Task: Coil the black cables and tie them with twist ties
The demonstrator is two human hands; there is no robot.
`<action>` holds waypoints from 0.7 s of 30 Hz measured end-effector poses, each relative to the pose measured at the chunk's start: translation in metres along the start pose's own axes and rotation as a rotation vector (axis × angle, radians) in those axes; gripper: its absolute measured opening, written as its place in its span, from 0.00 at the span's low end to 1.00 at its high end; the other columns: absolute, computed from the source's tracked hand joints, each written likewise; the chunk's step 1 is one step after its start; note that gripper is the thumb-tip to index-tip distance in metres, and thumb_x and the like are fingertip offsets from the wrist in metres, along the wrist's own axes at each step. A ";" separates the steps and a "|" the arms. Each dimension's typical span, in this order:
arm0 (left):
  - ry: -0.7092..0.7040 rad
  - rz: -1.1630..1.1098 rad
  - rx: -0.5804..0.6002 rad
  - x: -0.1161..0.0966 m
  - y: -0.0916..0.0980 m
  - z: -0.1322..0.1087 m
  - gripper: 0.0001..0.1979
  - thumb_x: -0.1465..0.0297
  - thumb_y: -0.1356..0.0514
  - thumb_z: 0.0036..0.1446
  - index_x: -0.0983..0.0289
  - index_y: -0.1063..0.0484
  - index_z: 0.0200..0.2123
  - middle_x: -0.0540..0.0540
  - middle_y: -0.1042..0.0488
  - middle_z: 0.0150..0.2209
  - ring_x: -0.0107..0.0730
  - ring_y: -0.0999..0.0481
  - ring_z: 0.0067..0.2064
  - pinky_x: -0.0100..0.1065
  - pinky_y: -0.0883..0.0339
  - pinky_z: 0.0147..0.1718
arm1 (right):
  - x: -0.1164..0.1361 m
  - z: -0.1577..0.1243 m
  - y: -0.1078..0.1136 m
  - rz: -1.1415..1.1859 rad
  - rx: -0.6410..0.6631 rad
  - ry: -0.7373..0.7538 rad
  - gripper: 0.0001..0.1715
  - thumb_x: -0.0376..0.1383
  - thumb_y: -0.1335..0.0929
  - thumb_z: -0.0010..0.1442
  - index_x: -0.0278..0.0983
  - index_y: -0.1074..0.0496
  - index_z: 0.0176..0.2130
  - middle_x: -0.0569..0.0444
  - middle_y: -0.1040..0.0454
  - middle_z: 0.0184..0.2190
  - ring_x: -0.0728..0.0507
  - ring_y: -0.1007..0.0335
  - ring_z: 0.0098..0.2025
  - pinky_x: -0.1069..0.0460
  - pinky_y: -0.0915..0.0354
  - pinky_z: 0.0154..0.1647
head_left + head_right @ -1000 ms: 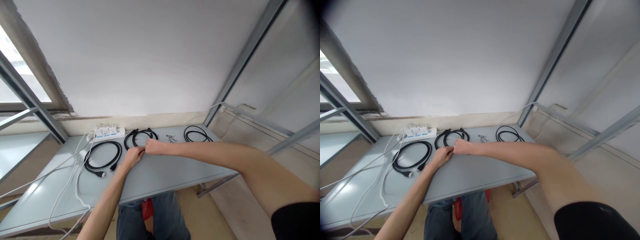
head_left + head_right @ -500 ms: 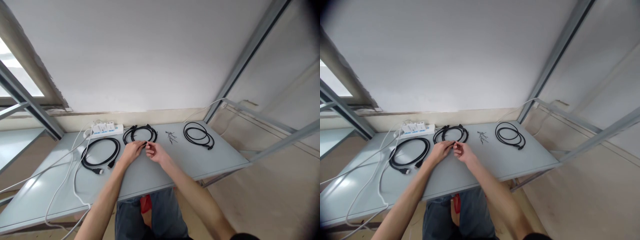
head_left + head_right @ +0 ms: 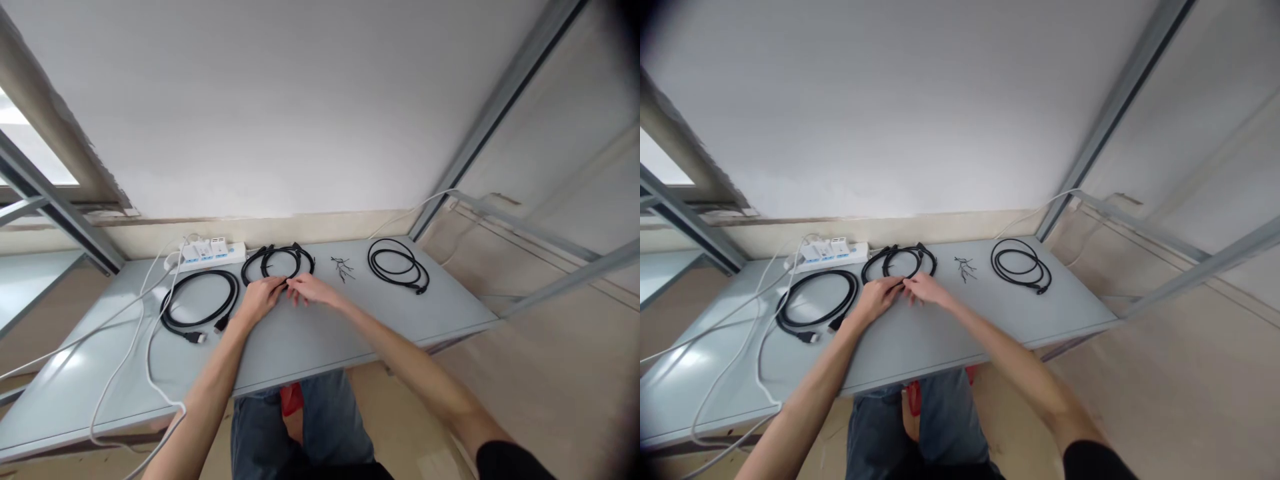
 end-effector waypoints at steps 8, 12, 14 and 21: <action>0.031 -0.018 -0.030 0.000 -0.001 0.000 0.16 0.63 0.47 0.72 0.59 0.20 0.51 0.57 0.16 0.48 0.41 0.17 0.48 0.32 0.31 0.43 | 0.015 -0.005 0.021 -0.638 -0.182 0.708 0.10 0.27 0.30 0.63 0.40 0.31 0.33 0.54 0.34 0.28 0.46 0.43 0.28 0.55 0.49 0.27; 0.029 -0.009 0.002 0.000 -0.001 0.000 0.14 0.67 0.45 0.71 0.58 0.20 0.49 0.56 0.16 0.46 0.41 0.17 0.47 0.31 0.32 0.41 | 0.017 0.007 0.019 -0.873 -0.073 0.881 0.17 0.18 0.35 0.56 0.40 0.33 0.28 0.58 0.42 0.23 0.48 0.55 0.24 0.56 0.52 0.26; 0.027 -0.012 0.016 -0.001 -0.001 0.000 0.14 0.68 0.45 0.71 0.58 0.21 0.50 0.56 0.16 0.47 0.40 0.18 0.48 0.31 0.33 0.41 | 0.017 0.011 0.020 -0.948 -0.041 0.922 0.19 0.17 0.35 0.54 0.40 0.35 0.25 0.59 0.43 0.22 0.49 0.57 0.23 0.56 0.51 0.26; 0.036 -0.003 0.029 -0.002 -0.003 0.001 0.14 0.65 0.46 0.72 0.58 0.20 0.49 0.56 0.16 0.47 0.42 0.18 0.49 0.31 0.34 0.39 | 0.027 0.014 0.017 -1.212 0.048 0.881 0.22 0.19 0.36 0.58 0.39 0.36 0.19 0.54 0.34 0.19 0.46 0.43 0.24 0.51 0.40 0.28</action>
Point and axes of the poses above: each hand's wrist, its own z-axis towards the middle knuckle, its own y-axis out of the back of the hand, x = y × z, the point moved 1 cm from there along z, towards the middle knuckle
